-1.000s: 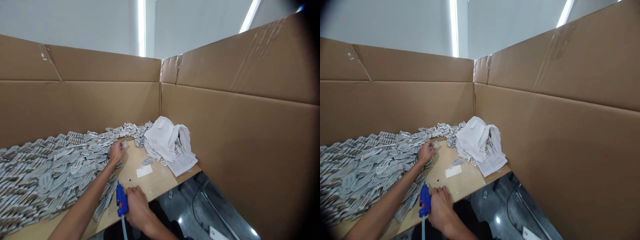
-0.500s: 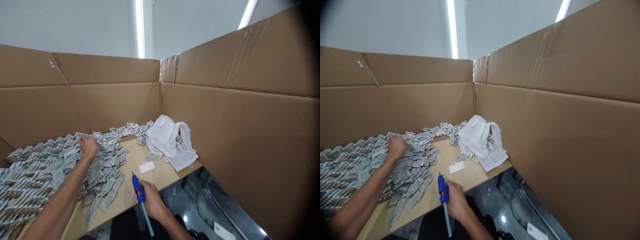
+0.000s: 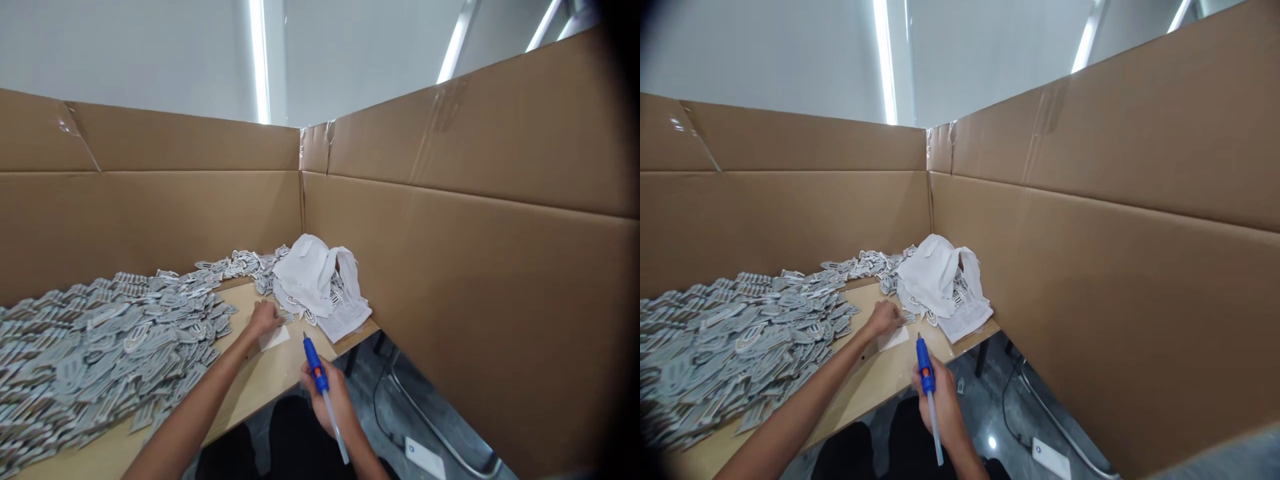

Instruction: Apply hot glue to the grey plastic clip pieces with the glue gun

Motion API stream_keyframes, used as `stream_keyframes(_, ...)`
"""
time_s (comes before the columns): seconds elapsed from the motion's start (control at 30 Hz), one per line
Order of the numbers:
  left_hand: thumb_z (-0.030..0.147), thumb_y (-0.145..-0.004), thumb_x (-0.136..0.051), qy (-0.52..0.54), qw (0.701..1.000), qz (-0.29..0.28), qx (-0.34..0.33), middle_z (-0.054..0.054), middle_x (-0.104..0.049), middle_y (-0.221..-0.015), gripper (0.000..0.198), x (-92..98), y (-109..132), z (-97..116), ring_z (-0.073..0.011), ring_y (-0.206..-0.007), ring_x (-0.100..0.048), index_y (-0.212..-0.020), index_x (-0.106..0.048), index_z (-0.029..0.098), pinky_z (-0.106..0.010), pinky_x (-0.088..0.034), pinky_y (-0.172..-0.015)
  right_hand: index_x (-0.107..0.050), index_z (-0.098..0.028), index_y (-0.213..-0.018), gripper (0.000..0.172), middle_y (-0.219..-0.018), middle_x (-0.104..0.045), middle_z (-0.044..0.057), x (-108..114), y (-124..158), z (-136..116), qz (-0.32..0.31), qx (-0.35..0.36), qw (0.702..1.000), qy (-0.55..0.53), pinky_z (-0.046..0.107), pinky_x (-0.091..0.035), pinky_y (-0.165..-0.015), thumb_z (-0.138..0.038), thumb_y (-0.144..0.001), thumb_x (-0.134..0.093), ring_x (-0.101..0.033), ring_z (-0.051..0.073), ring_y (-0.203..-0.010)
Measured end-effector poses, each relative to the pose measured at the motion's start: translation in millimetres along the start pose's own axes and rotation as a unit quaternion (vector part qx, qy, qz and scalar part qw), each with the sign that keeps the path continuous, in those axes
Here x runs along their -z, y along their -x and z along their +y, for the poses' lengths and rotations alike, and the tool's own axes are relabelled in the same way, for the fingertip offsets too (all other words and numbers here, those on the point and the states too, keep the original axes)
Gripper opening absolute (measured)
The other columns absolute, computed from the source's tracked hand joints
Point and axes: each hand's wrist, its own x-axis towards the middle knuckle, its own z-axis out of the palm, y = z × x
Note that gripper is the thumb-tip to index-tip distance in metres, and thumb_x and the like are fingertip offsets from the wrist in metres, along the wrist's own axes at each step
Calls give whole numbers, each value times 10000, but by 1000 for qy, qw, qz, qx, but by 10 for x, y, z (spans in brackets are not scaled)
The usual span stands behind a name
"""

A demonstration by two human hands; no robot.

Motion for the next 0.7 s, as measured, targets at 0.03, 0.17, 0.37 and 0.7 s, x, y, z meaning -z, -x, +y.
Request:
stream_keyframes(0.03, 313, -759, -791, 11, 1000, -9, -1, -75, -632, -641, 338, -54, -7, 49, -298, -783, -646, -569, -528, 217, -422, -481, -836, -684, -197, -890, 99, -818, -695, 39, 76, 7, 20, 2, -4, 1000, 3, 311, -538, -725, -287, -860, -657, -649, 213, -729)
stream_keyframes(0.17, 215, -796, -717, 43, 999, -1, 18, -83, -663, -763, 204, -82, 41, 134, -287, -841, -646, -706, -535, 221, -377, -467, -780, -690, -210, -882, 186, -824, -715, 51, 272, 45, 94, 20, -10, 1000, -5, 320, -551, -732, -394, -900, -674, -680, 235, -750)
stream_keyframes(0.37, 270, -891, -569, 147, 985, 92, 13, -25, -652, -850, 67, 219, 367, 125, -200, -795, -611, -902, -532, 216, -304, -461, -755, -657, -204, -985, 425, -865, -728, 87, 285, 81, 99, 18, -64, 995, -77, 286, -492, -484, -618, -889, -668, -694, 238, -623)
stream_keyframes(0.7, 511, -817, -617, 405, 891, 135, 154, 8, -648, -681, 333, 265, 1844, 73, -170, -577, -624, -948, -586, 207, -261, -478, -542, -692, -177, -946, 316, -860, -717, 61, 195, 156, -22, -62, 72, 995, -30, 304, -529, -770, -490, -906, -679, -664, 208, -771)
